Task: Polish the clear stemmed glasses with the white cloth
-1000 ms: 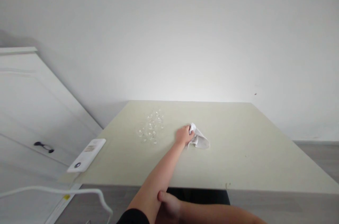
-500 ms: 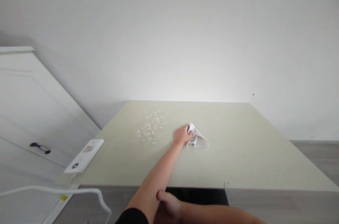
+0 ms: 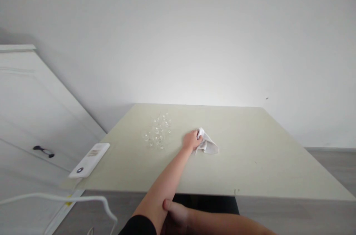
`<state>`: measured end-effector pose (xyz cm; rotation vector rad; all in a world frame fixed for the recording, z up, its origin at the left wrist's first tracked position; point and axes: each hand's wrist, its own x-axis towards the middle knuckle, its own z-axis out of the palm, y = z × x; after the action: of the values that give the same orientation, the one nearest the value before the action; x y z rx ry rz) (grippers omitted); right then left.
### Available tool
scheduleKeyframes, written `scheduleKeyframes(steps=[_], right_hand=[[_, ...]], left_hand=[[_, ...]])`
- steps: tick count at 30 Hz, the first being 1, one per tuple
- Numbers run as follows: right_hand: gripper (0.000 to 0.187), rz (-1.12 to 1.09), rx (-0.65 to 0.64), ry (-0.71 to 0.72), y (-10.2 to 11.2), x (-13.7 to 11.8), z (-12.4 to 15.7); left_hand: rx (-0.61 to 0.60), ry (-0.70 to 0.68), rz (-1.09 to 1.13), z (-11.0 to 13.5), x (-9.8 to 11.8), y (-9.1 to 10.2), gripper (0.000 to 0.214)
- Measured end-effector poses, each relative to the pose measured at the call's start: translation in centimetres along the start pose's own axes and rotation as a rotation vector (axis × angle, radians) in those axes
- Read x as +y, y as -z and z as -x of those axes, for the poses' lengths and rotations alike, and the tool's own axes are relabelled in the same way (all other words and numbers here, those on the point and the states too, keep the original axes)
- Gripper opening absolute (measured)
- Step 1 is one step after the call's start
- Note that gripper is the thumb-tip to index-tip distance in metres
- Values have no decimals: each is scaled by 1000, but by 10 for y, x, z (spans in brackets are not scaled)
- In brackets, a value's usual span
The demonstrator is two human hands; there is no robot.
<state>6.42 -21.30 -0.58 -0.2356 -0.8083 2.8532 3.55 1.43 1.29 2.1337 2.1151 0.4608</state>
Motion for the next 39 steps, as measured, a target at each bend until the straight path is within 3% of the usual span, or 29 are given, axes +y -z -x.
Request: scheduleKeyframes(steps=[5,7,11,13,16,20,22,24,27,29,33,36,39], right_hand=[[66,-75,15,-6,20,10,-2],[62,-8,-21,-111,30,8,0],[53,459,-370,-312,31,-31,27],[54,636,-395,-258,24,-64,51],[56,716,-223,-121,19,-115,85],[28,1208,326,205,43,-168,98],[17,1523,600,315,64,-182,92],[8,1722,729,343,84,-187,82],[10,1806,923,427,105,-182,68],[14,1845,962,531,113,-178,63],[22,1766,971,715,121,-177,63],[28,1719,990,761,124,-180,66],[44,1676,976,707,123,-178,66]], left_hand=[[10,-1,14,1,0,0,35],[27,-33,31,2,-1,0,38],[88,-164,64,11,-9,0,41],[129,-172,52,19,-15,-1,32],[224,-127,61,29,-24,-2,27],[256,-105,190,31,-31,-6,33],[242,-130,313,28,-34,-5,27],[277,-146,436,27,-35,-4,22],[430,-196,492,33,-35,0,18],[481,-322,436,40,-32,0,19],[471,-589,275,50,-21,-2,22],[482,-602,240,49,-15,-5,24],[528,-507,292,46,-16,-6,26]])
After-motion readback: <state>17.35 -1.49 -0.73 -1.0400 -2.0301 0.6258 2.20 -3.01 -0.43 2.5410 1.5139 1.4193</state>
